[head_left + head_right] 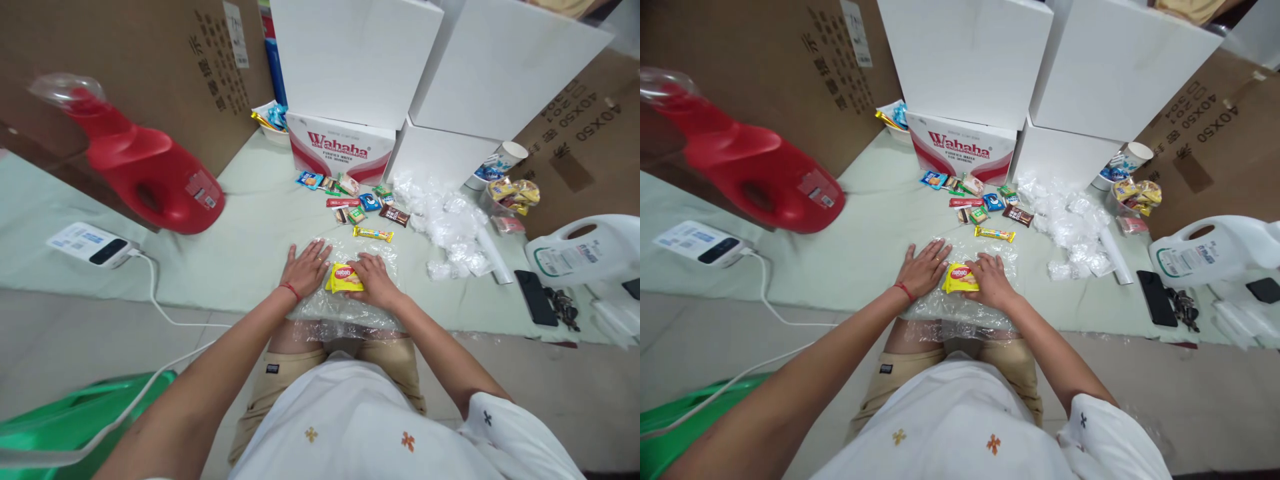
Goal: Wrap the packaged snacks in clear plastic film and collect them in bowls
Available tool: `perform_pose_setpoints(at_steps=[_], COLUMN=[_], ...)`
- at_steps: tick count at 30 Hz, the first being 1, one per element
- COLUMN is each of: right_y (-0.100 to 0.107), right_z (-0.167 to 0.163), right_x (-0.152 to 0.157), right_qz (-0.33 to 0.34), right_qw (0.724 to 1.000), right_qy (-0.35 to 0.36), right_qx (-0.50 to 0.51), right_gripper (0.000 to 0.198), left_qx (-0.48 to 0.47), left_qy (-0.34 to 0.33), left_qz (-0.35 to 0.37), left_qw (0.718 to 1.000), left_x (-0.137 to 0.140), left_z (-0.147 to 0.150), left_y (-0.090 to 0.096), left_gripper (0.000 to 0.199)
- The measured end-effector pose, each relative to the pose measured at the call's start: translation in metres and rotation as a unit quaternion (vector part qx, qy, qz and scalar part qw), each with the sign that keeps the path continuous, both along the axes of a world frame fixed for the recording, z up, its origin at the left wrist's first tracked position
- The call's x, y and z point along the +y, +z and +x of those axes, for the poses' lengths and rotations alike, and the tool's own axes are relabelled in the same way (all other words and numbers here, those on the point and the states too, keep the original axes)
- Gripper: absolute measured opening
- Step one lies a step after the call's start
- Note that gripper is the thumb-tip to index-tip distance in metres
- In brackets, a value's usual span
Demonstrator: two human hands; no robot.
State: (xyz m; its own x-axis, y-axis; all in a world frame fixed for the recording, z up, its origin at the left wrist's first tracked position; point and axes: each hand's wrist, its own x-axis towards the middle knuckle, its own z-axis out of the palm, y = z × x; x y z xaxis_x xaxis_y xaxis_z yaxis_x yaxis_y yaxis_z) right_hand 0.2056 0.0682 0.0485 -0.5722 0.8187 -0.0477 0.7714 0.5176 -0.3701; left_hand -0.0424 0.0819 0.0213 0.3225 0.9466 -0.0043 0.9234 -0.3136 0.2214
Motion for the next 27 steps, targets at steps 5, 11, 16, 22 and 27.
perform_pose_setpoints(at_steps=[5,11,16,22,27], right_y=[-0.001,0.003,0.004,0.005,0.012], right_z=[-0.006,0.0,0.003,0.0,-0.013], right_x=[-0.006,-0.006,-0.003,-0.001,-0.014], right_qz=[0.015,0.003,-0.003,0.027,0.057], right_qw=[0.999,0.999,1.0,1.0,0.997], right_qy=[-0.043,-0.036,-0.014,-0.002,-0.043], right_qx=[0.005,-0.017,-0.021,0.0,-0.022], right_gripper=[0.085,0.086,0.086,0.084,0.071], left_qx=[-0.006,-0.044,-0.042,-0.097,-0.07], left_qy=[-0.001,0.023,0.081,0.059,-0.048], left_qz=[0.0,-0.008,0.014,0.117,0.074], left_qw=[1.0,0.999,0.996,0.987,0.994], left_x=[0.001,0.006,0.002,-0.024,-0.039], left_z=[0.001,-0.022,-0.058,-0.056,-0.029], left_y=[0.0,-0.001,-0.002,0.012,0.009], left_gripper=[0.06,0.063,0.064,0.058,0.048])
